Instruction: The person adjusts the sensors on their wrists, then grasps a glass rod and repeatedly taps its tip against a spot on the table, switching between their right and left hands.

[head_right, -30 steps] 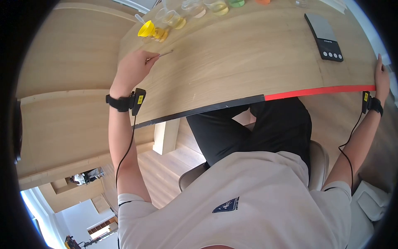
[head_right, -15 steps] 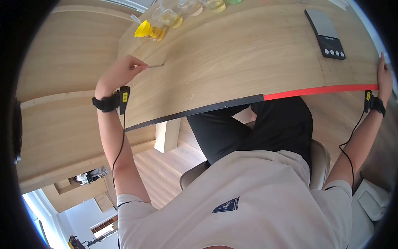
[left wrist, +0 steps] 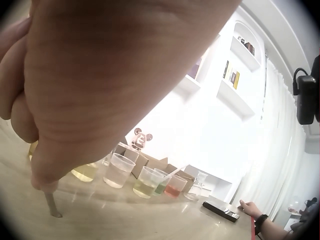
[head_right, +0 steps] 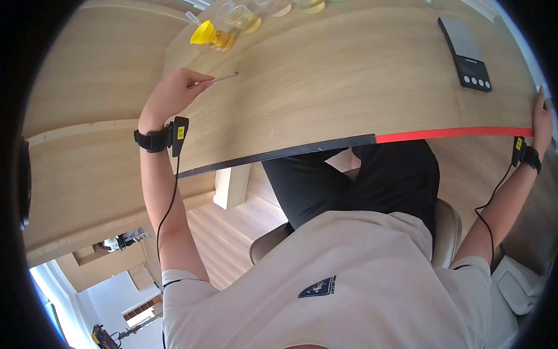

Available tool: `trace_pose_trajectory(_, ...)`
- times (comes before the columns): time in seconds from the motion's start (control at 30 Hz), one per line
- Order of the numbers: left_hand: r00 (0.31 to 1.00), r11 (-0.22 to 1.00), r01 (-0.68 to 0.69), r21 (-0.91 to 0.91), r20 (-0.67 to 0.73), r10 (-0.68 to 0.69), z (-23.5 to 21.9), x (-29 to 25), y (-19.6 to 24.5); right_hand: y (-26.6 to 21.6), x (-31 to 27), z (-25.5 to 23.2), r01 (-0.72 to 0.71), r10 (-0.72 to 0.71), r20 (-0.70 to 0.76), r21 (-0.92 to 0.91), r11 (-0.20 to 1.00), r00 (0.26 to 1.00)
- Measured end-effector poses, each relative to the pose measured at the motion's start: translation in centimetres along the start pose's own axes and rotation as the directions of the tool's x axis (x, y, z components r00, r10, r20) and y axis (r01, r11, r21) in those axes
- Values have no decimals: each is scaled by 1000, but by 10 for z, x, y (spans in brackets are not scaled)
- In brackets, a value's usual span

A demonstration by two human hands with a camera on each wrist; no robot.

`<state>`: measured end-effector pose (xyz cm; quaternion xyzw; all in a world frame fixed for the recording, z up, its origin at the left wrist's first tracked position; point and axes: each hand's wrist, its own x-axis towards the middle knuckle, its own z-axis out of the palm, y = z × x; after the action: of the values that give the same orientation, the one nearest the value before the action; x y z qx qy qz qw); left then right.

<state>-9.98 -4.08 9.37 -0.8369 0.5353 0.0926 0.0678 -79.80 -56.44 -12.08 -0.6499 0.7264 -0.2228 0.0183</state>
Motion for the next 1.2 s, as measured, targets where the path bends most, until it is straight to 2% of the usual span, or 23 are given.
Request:
trace_pose_trajectory(0.07,999,1000,15,4,41,-15,0,-2,-1,4,6,3,-14,13,-13,-24,1000,1000)
trace_pose_trajectory(0.13,1000,999,15,30,25,-16,2,-3,-2,3,6,-1,-28,28,52,-6,1000,998)
trace_pose_trajectory(0.2,1000,998,15,56,5,-15,3,-3,0,-2,0,-6,-28,29,48,-18,999,998)
trace_pose_trajectory(0.27,984,999,-43,-7,-172,41,4,-2,5,-6,-4,-8,-28,30,46,-27,999,998)
trace_pose_trajectory(0.3,984,999,-42,-7,-174,40,5,0,9,-7,-4,-8,-21,22,37,-13,1000,999)
trace_pose_trajectory(0.37,941,989,-116,94,-309,140,9,5,22,-10,-7,-9,-12,12,25,3,1000,1000)
trace_pose_trajectory(0.4,940,989,-114,93,-312,138,13,8,28,-11,-10,-9,10,-10,9,24,1000,1000)
trace_pose_trajectory(0.47,879,966,-215,145,-402,256,24,11,36,-17,-15,-10,37,-36,-9,46,998,999)
trace_pose_trajectory(0.57,905,963,-216,164,-336,260,33,13,39,-24,-23,-15,-4,3,24,34,999,1000)
trace_pose_trajectory(0.7,900,950,-243,198,-320,297,33,8,37,-21,-25,-16,19,-20,19,37,999,1000)
trace_pose_trajectory(0.83,923,945,-221,243,-262,283,27,-1,36,1,3,-1,-4,3,31,36,999,1000)
trace_pose_trajectory(1.0,927,937,-228,265,-236,293,25,-10,31,-7,-3,-6,-22,22,28,-23,1000,999)
trace_pose_trajectory(1.07,951,958,-213,193,-186,248,24,-14,31,-7,-4,-7,-34,35,18,-51,998,999)
trace_pose_trajectory(1.17,961,965,-178,192,-178,213,20,-26,37,-3,-1,-3,-12,13,39,-16,1000,999)
trace_pose_trajectory(1.2,961,965,-177,193,-176,211,20,-30,37,2,2,0,0,0,6,-26,1000,1000)
